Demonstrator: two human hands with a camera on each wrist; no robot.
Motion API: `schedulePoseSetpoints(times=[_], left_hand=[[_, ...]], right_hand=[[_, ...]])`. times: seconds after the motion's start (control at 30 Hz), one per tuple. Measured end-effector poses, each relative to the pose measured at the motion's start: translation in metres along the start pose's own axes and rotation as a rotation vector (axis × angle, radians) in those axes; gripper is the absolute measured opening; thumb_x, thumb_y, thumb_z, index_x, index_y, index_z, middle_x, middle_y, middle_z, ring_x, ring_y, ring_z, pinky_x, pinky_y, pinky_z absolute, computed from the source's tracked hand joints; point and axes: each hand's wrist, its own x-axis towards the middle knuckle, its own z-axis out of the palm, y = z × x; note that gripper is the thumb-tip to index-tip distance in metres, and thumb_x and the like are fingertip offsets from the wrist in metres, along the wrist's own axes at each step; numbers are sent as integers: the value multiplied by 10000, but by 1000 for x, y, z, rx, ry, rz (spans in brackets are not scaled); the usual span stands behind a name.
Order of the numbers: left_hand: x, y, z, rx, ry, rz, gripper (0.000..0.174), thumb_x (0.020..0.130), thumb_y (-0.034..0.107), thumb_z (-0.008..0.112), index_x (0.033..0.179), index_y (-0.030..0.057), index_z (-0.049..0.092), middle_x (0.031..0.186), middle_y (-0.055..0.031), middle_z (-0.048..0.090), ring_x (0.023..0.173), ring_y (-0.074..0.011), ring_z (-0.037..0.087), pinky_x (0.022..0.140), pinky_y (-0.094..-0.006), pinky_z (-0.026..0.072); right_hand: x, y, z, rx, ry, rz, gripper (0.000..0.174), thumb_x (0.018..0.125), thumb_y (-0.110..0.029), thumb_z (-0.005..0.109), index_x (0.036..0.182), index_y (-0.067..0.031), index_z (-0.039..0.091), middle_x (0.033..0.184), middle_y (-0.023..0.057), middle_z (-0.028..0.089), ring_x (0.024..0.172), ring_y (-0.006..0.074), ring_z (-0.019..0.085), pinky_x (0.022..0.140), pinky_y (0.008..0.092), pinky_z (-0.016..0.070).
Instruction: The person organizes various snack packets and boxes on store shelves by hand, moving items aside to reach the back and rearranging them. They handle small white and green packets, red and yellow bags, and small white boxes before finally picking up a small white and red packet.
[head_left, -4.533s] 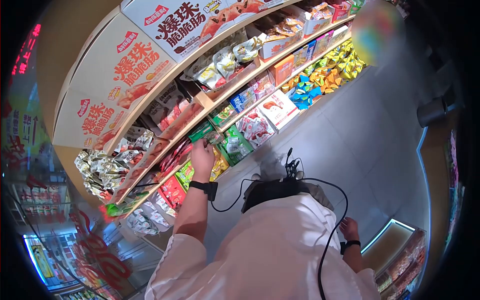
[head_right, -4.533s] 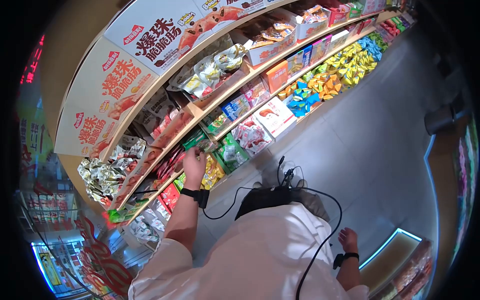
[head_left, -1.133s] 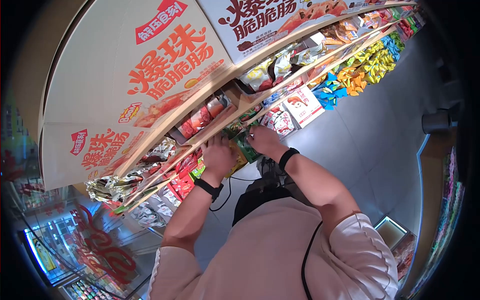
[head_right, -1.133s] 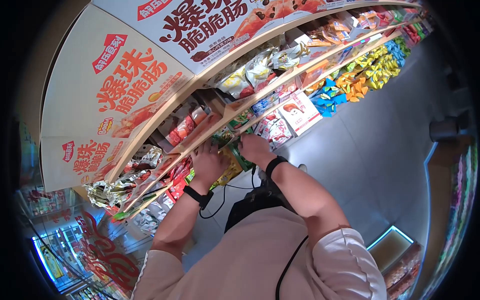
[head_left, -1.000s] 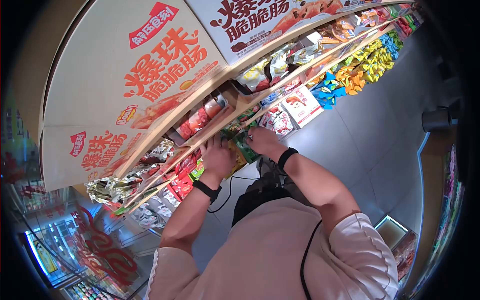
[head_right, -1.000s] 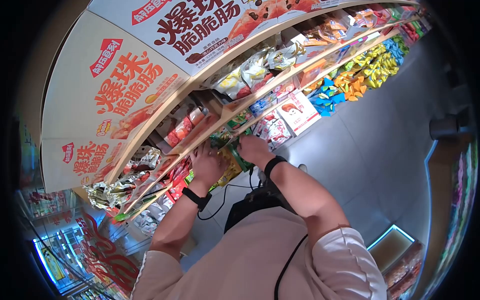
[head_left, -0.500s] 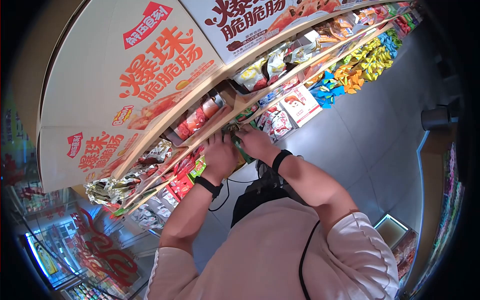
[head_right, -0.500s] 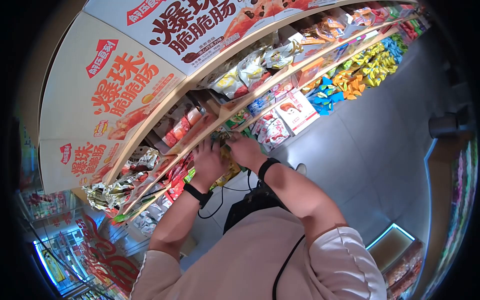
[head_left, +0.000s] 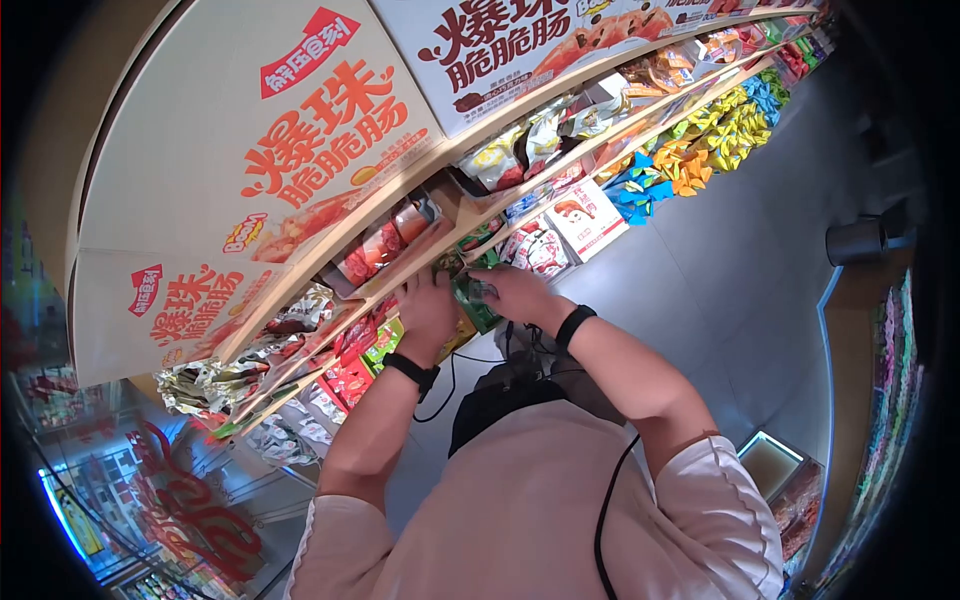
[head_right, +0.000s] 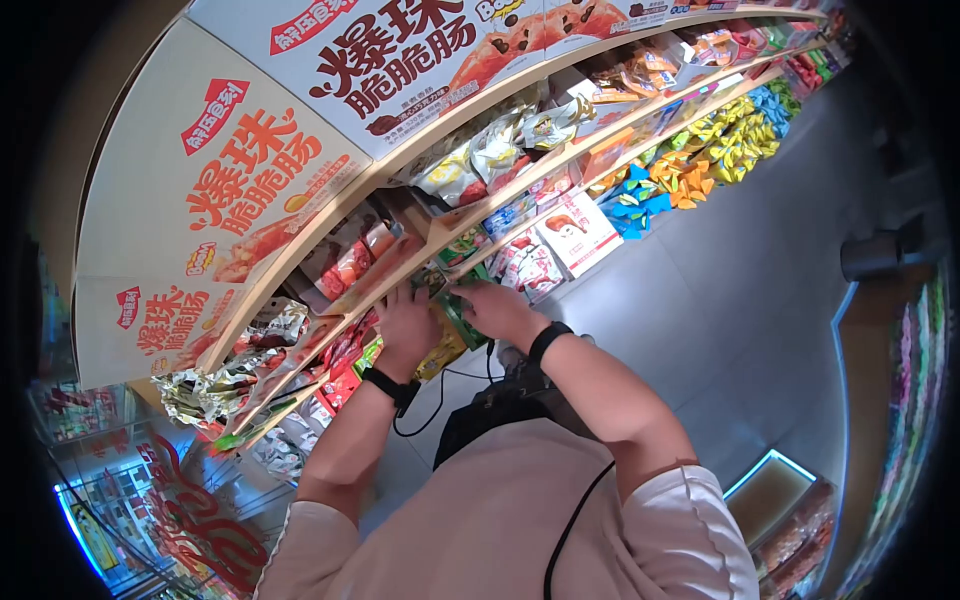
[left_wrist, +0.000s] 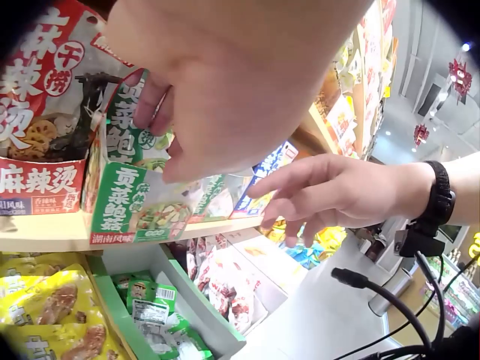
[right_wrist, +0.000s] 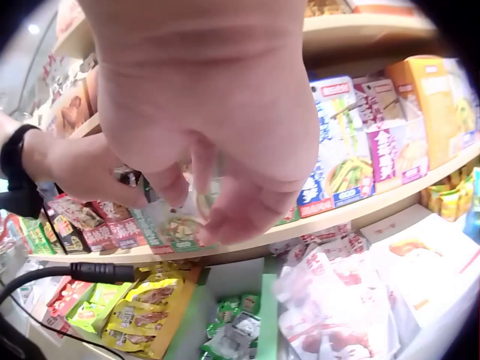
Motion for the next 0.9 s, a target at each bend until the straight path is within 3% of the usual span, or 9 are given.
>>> schedulePoseSetpoints(times=[0.13, 0.27, 0.33, 0.47, 0.5, 0.6, 0.73, 0.83, 0.9], left_hand=[[6, -15, 12, -48, 21, 72, 412, 780, 233, 631, 1153, 58, 631, 1287, -187, 556, 1271, -349, 469, 1064, -501, 318], [13, -8, 15, -61, -30, -41, 274, 854, 156, 513, 1080, 87, 652, 1208, -153, 613, 1219, -313, 528, 1034, -502, 343], [12, -6, 18, 90, 90, 35, 230, 858, 153, 539, 1042, 62, 642, 1063, -133, 660, 1044, -304, 627, 901, -479, 457], [14, 1, 8, 25, -2, -54, 265, 880, 177, 513, 1081, 68, 647, 1163, -132, 644, 1126, -298, 593, 994, -501, 381], [11, 7, 6, 47, 12, -89, 317, 876, 186, 515, 1140, 70, 645, 1268, -158, 597, 1231, -291, 530, 1079, -518, 289], [3, 17, -1, 5, 24, -88, 461, 812, 248, 587, 1205, 8, 605, 1378, -196, 514, 1333, -321, 435, 1120, -543, 225], [-12, 47, 4, -46, -20, -107, 540, 790, 238, 600, 1240, -56, 553, 1441, -221, 441, 1385, -345, 356, 1127, -533, 226], [-18, 81, 13, -77, -174, -286, 797, 791, 259, 628, 1432, -75, 292, 1526, -281, 241, 1439, -403, 216, 1152, -502, 207], [-8, 98, 6, -169, -243, -412, 981, 798, 323, 660, 1494, -79, 97, 1555, -316, 77, 1453, -456, 104, 1169, -498, 172]], right_hand=[[-16, 31, -29, 1, 27, 73, 396, 839, -207, 593, 1227, -127, 616, 1067, 174, 655, 963, 359, 635, 842, 442, 516], [-48, 58, -68, 134, 15, 183, 276, 842, -161, 630, 1097, -64, 672, 960, 153, 677, 862, 320, 655, 794, 393, 523], [-68, 78, -83, 294, 95, 369, 258, 844, -146, 659, 1070, -22, 669, 930, 121, 674, 824, 256, 664, 758, 351, 528], [-113, 137, -126, 440, 196, 494, 284, 878, -176, 654, 1096, 6, 645, 923, 70, 671, 814, 168, 654, 716, 312, 521], [-127, 141, -144, 539, 209, 559, 292, 889, -184, 646, 1115, 0, 637, 938, 60, 671, 824, 149, 651, 711, 303, 518], [-172, 174, -191, 771, 364, 690, 311, 910, -196, 611, 1179, -39, 603, 1000, 52, 665, 857, 144, 642, 722, 294, 508], [-261, 244, -237, 1001, 630, 762, 297, 937, -177, 561, 1198, -36, 573, 1028, 91, 647, 816, 173, 637, 672, 284, 502], [-341, 301, -246, 1152, 863, 754, 235, 954, -204, 569, 1125, -44, 573, 873, 53, 621, 715, 151, 595, 587, 278, 461], [-392, 332, -240, 1169, 955, 897, 186, 962, -210, 537, 1065, -55, 541, 813, 29, 590, 685, 152, 575, 570, 281, 441]])
